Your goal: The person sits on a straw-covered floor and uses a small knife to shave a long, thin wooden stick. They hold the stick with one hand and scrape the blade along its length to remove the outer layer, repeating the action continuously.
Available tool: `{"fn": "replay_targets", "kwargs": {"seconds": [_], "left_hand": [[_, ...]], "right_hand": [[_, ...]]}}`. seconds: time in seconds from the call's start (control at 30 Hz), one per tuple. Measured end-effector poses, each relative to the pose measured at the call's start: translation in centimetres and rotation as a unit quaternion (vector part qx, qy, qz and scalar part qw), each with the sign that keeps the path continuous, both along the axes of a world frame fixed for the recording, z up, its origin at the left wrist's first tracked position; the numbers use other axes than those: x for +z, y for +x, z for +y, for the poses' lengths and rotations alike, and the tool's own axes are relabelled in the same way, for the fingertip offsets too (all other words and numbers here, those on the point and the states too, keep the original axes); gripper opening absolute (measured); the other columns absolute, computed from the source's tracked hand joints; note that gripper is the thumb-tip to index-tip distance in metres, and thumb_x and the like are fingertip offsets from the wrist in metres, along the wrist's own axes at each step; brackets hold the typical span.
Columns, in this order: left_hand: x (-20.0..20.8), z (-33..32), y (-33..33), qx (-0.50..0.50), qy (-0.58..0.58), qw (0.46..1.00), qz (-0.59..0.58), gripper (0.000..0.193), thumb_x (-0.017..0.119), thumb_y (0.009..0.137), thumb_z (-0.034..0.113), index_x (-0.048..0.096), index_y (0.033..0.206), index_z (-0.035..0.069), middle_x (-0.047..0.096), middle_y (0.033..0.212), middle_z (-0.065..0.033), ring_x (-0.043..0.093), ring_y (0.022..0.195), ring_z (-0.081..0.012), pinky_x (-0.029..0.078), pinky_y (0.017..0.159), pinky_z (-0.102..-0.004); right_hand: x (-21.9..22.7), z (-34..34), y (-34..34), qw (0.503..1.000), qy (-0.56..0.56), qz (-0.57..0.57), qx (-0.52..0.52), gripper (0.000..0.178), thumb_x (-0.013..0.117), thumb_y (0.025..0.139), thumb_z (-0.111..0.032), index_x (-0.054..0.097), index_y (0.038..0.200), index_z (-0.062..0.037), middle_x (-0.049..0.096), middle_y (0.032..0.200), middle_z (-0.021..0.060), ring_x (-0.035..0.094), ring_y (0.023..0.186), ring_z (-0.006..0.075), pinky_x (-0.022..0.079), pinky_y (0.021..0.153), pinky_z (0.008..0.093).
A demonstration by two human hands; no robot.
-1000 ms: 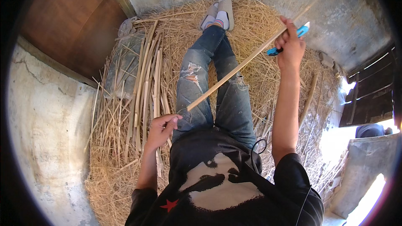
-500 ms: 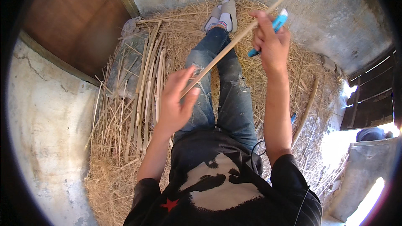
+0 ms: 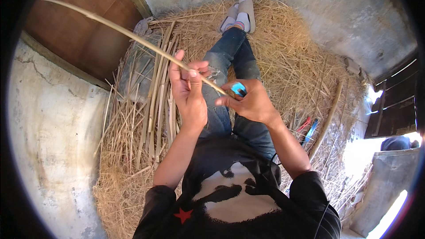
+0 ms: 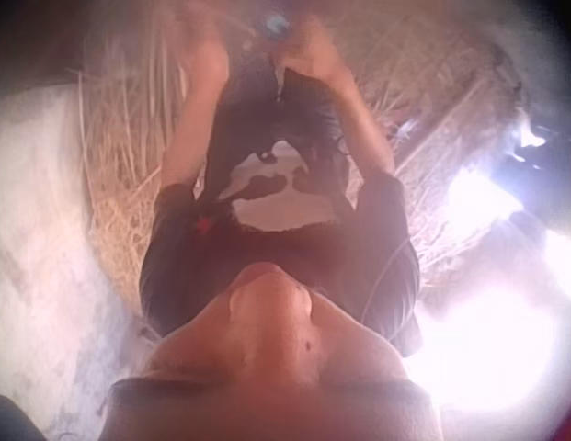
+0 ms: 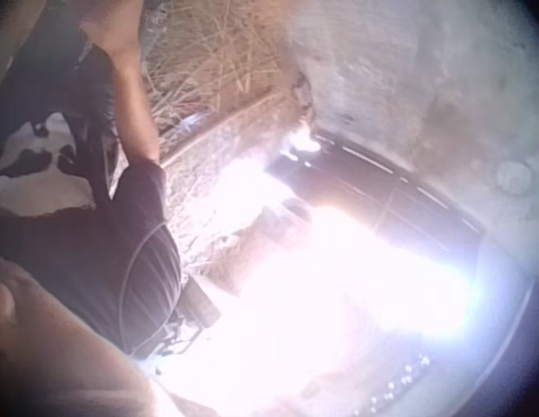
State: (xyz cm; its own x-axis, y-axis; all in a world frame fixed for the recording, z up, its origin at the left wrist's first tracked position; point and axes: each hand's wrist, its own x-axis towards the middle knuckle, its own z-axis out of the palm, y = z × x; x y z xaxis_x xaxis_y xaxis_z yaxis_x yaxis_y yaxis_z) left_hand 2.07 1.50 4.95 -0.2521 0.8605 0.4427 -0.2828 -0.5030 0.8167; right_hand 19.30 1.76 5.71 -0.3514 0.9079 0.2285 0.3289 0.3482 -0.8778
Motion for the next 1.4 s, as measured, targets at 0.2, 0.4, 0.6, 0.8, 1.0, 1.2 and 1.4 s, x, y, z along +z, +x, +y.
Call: {"fn": "replay_targets", "kwargs": {"seconds": [0.2,0.4,0.6,0.8,1.0,1.2,1.4], "left_hand": [[-0.5,-1.8,-5.1,0.278,0.068,0.895,0.343,0.055,0.064,0.099,0.008,0.045,0.151,0.003,0.05,0.148,-0.0169,0.055,0.13,-0.0249,0.046,0.109,-0.0388],[4.0,-1.7,-12.6,0.384,0.124,0.595,0.695,0.056,0.073,0.095,0.025,0.056,0.146,0.011,0.052,0.143,-0.0142,0.048,0.135,-0.0319,0.03,0.118,-0.0551],[1.2,-1.8,-17.4,0.105,-0.034,0.639,0.762,0.044,0.069,0.097,0.023,0.064,0.138,0.01,0.071,0.106,-0.0133,0.067,0.087,-0.0324,0.049,0.098,-0.0453],[-3.5,-3.8,-14.4,-0.003,-0.071,0.827,0.558,0.039,0.061,0.103,0.014,0.06,0.141,0.004,0.068,0.091,-0.0132,0.065,0.074,-0.0257,0.054,0.073,-0.0361],[-4.9,-4.3,-7.9,-0.148,-0.147,0.908,0.362,0.051,0.052,0.107,0.009,0.041,0.157,0.006,0.061,0.099,-0.0039,0.056,0.075,-0.0117,0.05,0.07,-0.0273],[-3.3,-4.2,-4.8,-0.209,-0.216,0.923,0.239,0.052,0.049,0.109,0.012,0.037,0.16,0.007,0.055,0.096,-0.0015,0.044,0.066,-0.0047,0.039,0.057,-0.0201],[-3.6,-4.1,-4.4,-0.246,-0.266,0.919,0.155,0.052,0.047,0.11,0.01,0.035,0.16,0.007,0.053,0.089,0.0014,0.044,0.064,-0.0045,0.04,0.056,-0.0209]], "right_hand": [[-1.5,2.4,4.2,0.946,0.291,-0.098,-0.1,0.017,0.084,0.083,-0.011,0.079,0.097,-0.0043,0.073,0.078,0.0112,0.067,0.058,0.0206,0.05,0.052,0.0342],[-0.4,3.3,6.9,0.901,0.387,-0.196,-0.034,0.024,0.086,0.078,-0.017,0.079,0.1,-0.0108,0.06,0.065,0.005,0.059,0.055,0.0224,0.045,0.05,0.0363],[-0.4,5.2,11.1,0.86,0.45,-0.241,-0.019,0.026,0.086,0.074,-0.026,0.075,0.092,-0.0101,0.054,0.068,0.0015,0.057,0.058,0.0222,0.045,0.054,0.037],[2.1,7.6,11.3,0.833,0.394,-0.201,-0.332,0.034,0.074,0.093,-0.035,0.064,0.101,-0.0036,0.06,0.081,0.0106,0.061,0.072,0.0312,0.046,0.065,0.0403],[0.0,3.8,5.8,0.974,0.117,-0.117,-0.155,0.033,0.057,0.104,-0.034,0.055,0.107,-0.001,0.064,0.086,0.028,0.063,0.076,0.0485,0.047,0.065,0.053],[-1.4,1.3,0.8,0.982,0.123,-0.145,-0.018,0.037,0.063,0.1,-0.037,0.058,0.095,-0.0006,0.061,0.064,0.0262,0.064,0.065,0.0513,0.049,0.058,0.0565],[-3.6,-0.8,-0.9,0.976,0.12,-0.177,0.041,0.046,0.064,0.097,-0.046,0.064,0.084,-0.0021,0.062,0.061,0.0235,0.065,0.061,0.0475,0.053,0.058,0.0554]]}}
